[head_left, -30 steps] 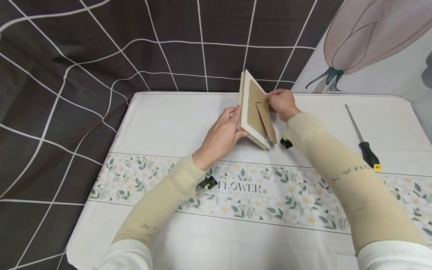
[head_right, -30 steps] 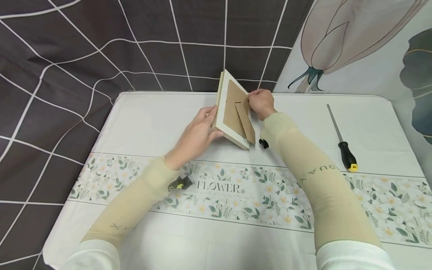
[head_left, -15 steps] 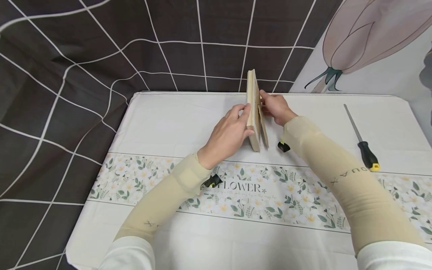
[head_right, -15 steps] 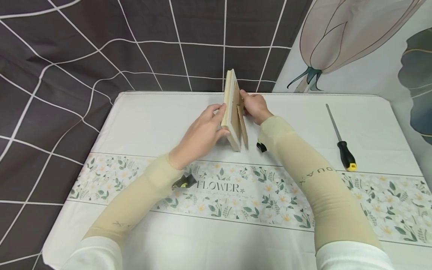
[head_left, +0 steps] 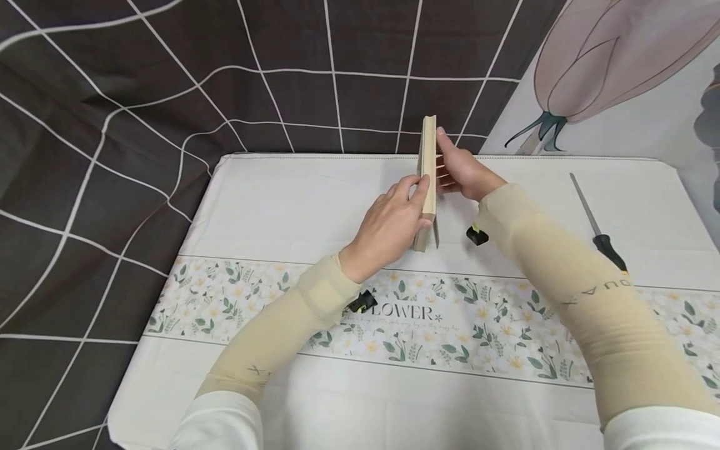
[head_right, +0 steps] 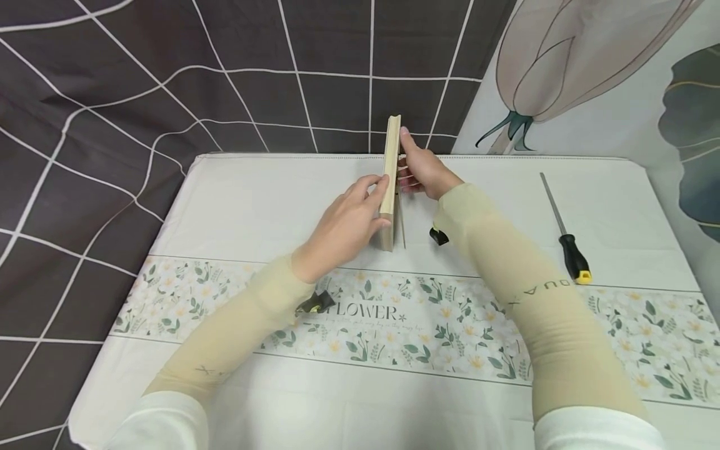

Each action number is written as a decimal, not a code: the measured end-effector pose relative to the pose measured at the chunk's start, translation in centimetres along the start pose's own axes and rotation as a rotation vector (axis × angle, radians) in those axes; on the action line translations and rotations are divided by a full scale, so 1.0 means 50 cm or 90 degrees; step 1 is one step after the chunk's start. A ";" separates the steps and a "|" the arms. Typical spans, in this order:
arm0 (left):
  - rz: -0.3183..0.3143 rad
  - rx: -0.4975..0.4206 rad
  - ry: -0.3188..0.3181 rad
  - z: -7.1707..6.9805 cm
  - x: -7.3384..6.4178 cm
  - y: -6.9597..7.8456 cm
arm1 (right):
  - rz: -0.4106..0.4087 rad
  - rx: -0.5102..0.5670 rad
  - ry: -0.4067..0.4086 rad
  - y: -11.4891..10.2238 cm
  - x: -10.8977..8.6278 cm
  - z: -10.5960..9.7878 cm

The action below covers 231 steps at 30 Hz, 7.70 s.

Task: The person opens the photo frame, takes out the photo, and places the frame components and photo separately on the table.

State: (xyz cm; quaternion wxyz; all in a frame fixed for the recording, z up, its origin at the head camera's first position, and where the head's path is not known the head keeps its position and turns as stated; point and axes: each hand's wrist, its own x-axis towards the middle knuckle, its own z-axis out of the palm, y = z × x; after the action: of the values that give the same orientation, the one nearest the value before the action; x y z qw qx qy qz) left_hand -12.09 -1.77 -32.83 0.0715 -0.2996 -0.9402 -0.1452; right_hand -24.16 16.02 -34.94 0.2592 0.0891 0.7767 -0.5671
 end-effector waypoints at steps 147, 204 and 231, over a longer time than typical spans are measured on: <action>-0.323 -0.180 -0.072 0.136 0.162 -0.034 | 0.102 -0.229 0.141 0.099 -0.047 -0.126; -0.489 0.060 -0.131 0.009 -0.046 -0.384 | -0.112 -0.154 -0.078 -0.008 0.000 0.319; -0.133 0.027 -0.259 0.081 0.121 -0.140 | -0.223 -0.617 -0.013 0.016 -0.049 -0.021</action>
State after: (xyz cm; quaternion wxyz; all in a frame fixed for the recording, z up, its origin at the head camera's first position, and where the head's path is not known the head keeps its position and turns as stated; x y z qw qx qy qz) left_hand -21.27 -2.66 -36.96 -0.1285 -0.2218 -0.9641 -0.0689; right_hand -22.03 17.64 -34.16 0.1796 -0.1779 0.9510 -0.1778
